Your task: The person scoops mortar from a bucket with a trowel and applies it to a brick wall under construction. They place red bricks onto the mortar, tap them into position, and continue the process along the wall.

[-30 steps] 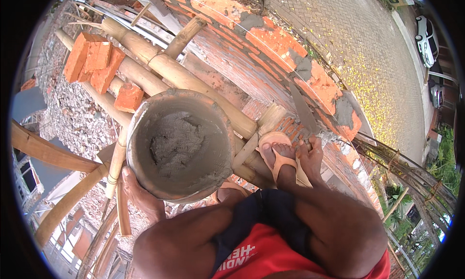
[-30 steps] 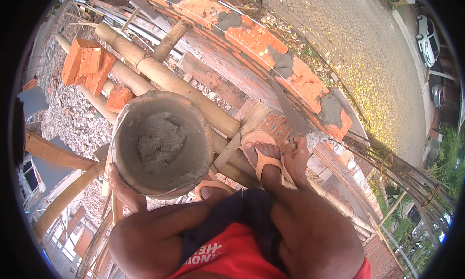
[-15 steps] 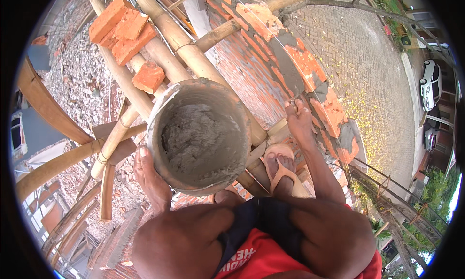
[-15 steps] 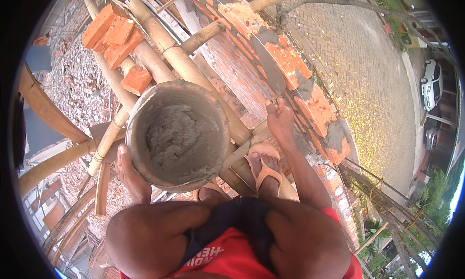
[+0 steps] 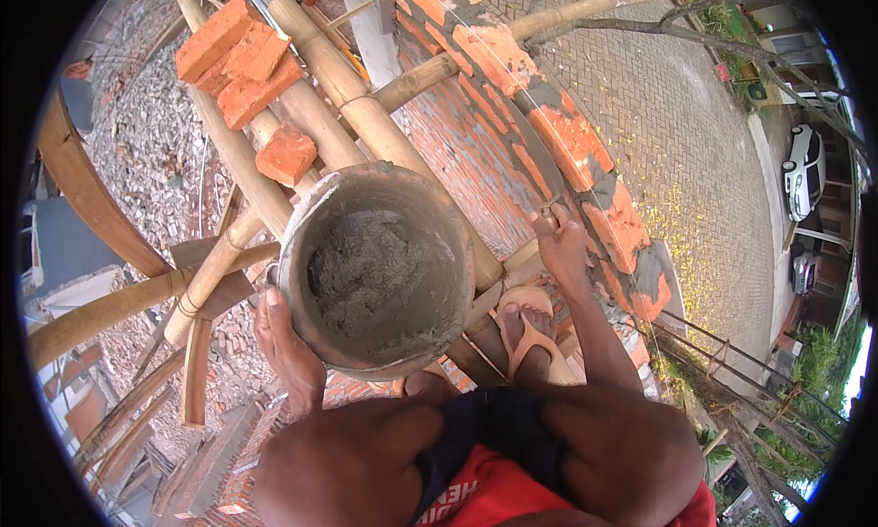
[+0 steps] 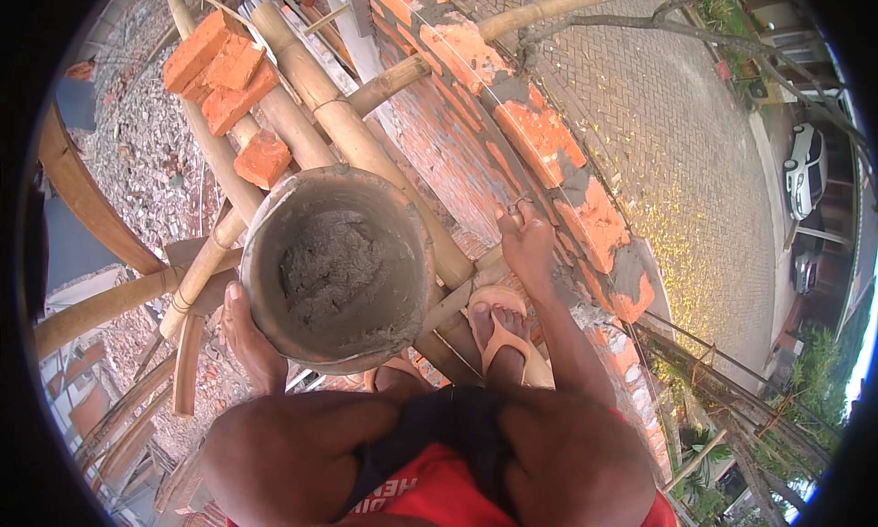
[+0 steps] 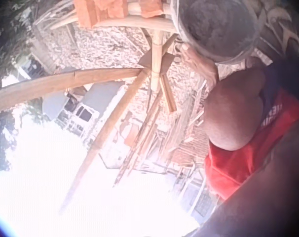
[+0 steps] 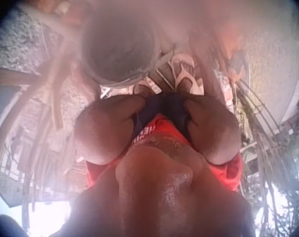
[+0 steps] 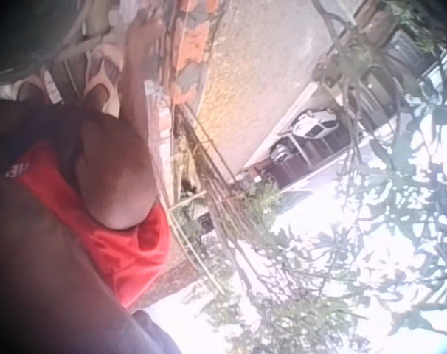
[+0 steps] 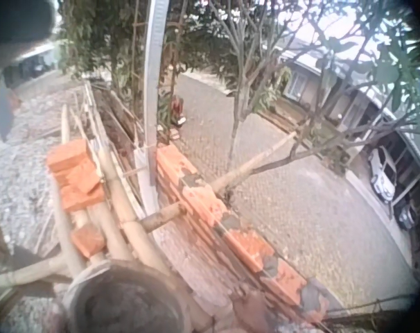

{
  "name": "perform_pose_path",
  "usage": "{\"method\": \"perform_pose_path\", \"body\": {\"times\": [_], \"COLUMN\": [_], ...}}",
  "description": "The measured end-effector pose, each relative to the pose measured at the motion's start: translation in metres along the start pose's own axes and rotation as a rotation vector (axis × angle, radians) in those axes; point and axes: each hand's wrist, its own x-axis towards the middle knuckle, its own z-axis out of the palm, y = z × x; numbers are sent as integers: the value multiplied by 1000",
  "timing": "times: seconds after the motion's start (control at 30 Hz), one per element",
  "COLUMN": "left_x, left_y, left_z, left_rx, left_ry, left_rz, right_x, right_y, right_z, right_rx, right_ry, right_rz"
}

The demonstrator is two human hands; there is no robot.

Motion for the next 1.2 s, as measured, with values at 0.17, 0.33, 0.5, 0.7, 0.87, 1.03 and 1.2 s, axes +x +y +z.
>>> {"method": "perform_pose_path", "body": {"times": [0.17,0.33,0.5,0.7,0.87,1.03,1.2], "left_x": [5,2,3,7,7,4,6], "left_y": [-2,-7,-8,-13,-16,-12,-26], "left_z": [-7,-10,-9,-15,-10,-4,-27], "left_rx": [63,-4,-27,37,-286,-128,-9], "left_ry": [-50,6,57,126,204,387,315], "left_rz": [23,-23,-54,-83,-217,-234,-183], "right_x": [-8,-24,48,37,61,118,89], "right_y": [-1,-16,-46,-60,-69,-65,-51], "right_z": [-1,11,42,52,69,105,116], "right_rx": [77,12,-170,27,-51,55,99], "right_ry": [-39,-74,-47,-71,-63,-181,-88], "right_rz": [163,25,-185,70,-156,19,16]}}
